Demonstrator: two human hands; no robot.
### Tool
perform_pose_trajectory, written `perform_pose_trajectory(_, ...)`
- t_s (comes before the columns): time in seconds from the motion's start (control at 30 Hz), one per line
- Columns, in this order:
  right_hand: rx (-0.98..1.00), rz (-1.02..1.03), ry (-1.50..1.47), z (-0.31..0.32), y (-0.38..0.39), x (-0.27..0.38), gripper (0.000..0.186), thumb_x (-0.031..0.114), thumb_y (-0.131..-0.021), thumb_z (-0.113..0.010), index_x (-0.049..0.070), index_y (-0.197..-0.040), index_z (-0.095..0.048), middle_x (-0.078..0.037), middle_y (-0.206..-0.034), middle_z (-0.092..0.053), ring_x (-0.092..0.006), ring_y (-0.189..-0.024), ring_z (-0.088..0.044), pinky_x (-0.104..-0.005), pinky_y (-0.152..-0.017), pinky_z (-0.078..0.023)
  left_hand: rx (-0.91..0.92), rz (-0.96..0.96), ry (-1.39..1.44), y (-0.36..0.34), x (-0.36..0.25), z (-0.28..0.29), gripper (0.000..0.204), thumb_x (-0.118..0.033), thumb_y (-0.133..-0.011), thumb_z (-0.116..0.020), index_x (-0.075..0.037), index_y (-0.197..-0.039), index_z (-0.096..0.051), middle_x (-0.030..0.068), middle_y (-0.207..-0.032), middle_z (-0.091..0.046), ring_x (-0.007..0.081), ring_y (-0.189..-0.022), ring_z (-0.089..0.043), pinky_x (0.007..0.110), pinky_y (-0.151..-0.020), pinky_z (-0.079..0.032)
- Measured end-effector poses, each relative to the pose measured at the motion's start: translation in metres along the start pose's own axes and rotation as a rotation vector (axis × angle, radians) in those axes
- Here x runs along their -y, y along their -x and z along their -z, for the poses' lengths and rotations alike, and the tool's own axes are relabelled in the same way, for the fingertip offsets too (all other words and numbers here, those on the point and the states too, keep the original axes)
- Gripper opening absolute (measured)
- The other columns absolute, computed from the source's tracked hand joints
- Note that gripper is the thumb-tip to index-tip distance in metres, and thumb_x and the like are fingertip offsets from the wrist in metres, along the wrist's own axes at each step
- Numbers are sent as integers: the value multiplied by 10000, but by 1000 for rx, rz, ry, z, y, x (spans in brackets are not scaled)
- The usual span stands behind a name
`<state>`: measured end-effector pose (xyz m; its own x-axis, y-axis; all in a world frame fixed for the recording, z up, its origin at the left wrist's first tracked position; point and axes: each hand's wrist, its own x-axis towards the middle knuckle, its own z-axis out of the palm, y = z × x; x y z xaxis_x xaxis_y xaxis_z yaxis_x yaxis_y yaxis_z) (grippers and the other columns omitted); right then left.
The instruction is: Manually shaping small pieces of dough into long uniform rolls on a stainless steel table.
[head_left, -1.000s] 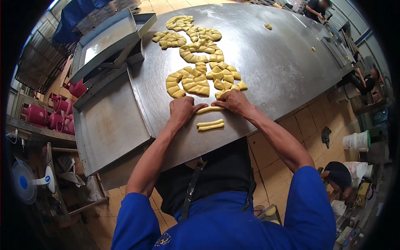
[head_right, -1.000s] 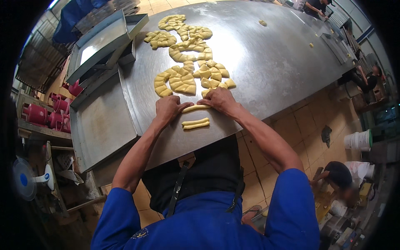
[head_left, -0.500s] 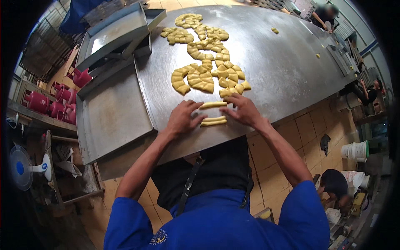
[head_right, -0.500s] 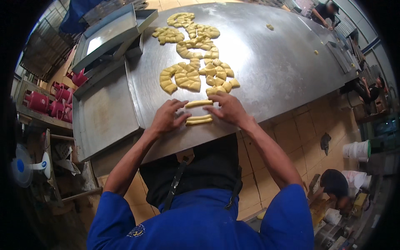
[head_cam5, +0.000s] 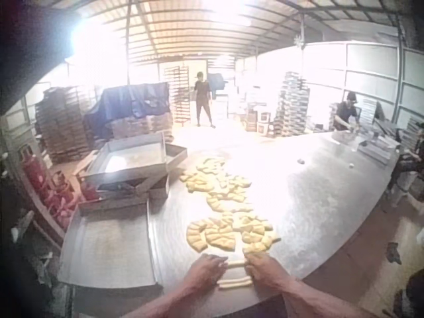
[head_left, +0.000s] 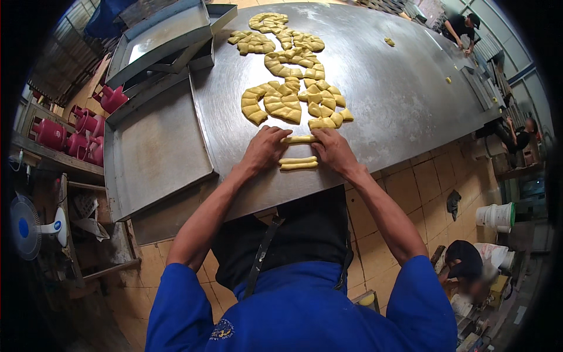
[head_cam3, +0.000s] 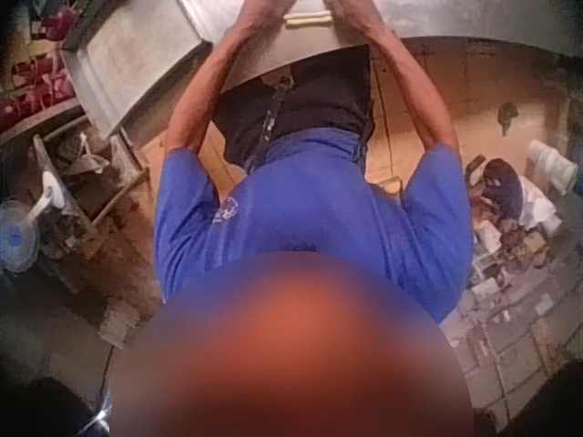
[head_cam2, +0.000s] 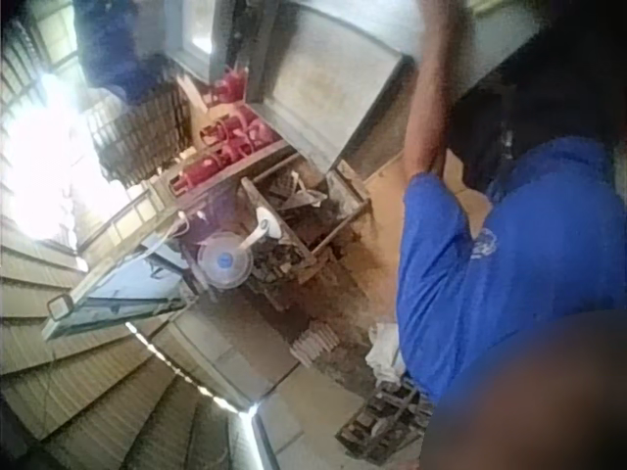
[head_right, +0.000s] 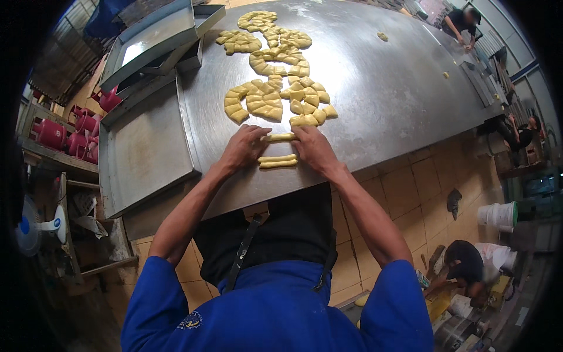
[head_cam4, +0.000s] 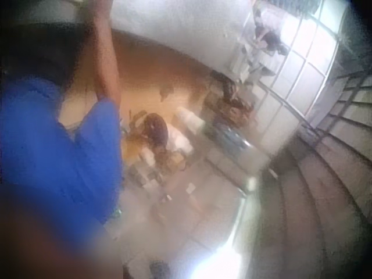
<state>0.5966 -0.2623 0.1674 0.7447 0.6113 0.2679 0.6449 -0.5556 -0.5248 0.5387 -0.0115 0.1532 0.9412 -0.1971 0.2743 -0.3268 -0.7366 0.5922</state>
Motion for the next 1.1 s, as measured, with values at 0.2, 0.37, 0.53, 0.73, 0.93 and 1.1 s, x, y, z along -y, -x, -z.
perform_pose_trajectory(0.2, -2, -80, -172, 16, -9, 13, 149, 107, -953, -714, -7, -1048, -724, -193, -1005, -699, -378, -951, -689, -442, -855, -556, -55, 126, 232, 4, -6, 16, 275, -134, -954, -768, -76, -1222, -765, 138, -1084, -751, 257, -927, -692, 374, -843, -572)
perform_pose_trajectory(0.37, 166, -287, -280, 25, 1, 25, 168, 142, -978, -706, 8, -1071, -747, -196, -982, -715, -344, -940, -693, -411, -854, -537, 96, 188, 274, 21, -14, 18, 247, -96, -971, -729, -39, -1209, -765, 157, -1089, -743, 269, -955, -702, 375, -870, -570)
perform_pose_trajectory(0.53, 227, -194, -185, 16, 1, 19, 157, 124, -976, -681, 8, -1059, -746, -185, -970, -699, -356, -934, -679, -427, -873, -528, 182, 154, 266, 22, -12, 15, 254, -62, -973, -702, -5, -1215, -753, 173, -1105, -730, 289, -990, -711, 382, -901, -565)
perform_pose_trajectory(0.73, 237, -17, -140, 13, 13, 16, 161, 51, -965, -625, 16, -1070, -743, -173, -1017, -702, -367, -981, -667, -450, -894, -529, 283, 175, 265, 27, -14, 19, 283, -125, -967, -726, -13, -1225, -752, 173, -1135, -700, 312, -1071, -685, 395, -964, -540)
perform_pose_trajectory(0.93, 226, 166, 54, 18, 37, 18, 398, 18, -939, -640, 25, -1336, -619, -192, -1242, -679, -413, -1137, -614, -459, -1002, -529, 118, 2, 69, 49, -14, 6, 426, -253, -925, -798, -43, -1290, -727, 187, -1331, -607, 359, -1220, -581, 439, -1051, -500)
perform_pose_trajectory(1.1, 228, 113, 48, 31, 35, 31, 576, 3, -911, -661, -32, -1452, -468, -256, -1261, -615, -423, -1193, -564, -471, -1023, -497, 61, -12, 46, 47, -21, 4, 485, -294, -895, -832, -47, -1297, -720, 179, -1316, -615, 350, -1201, -579, 435, -1049, -497)
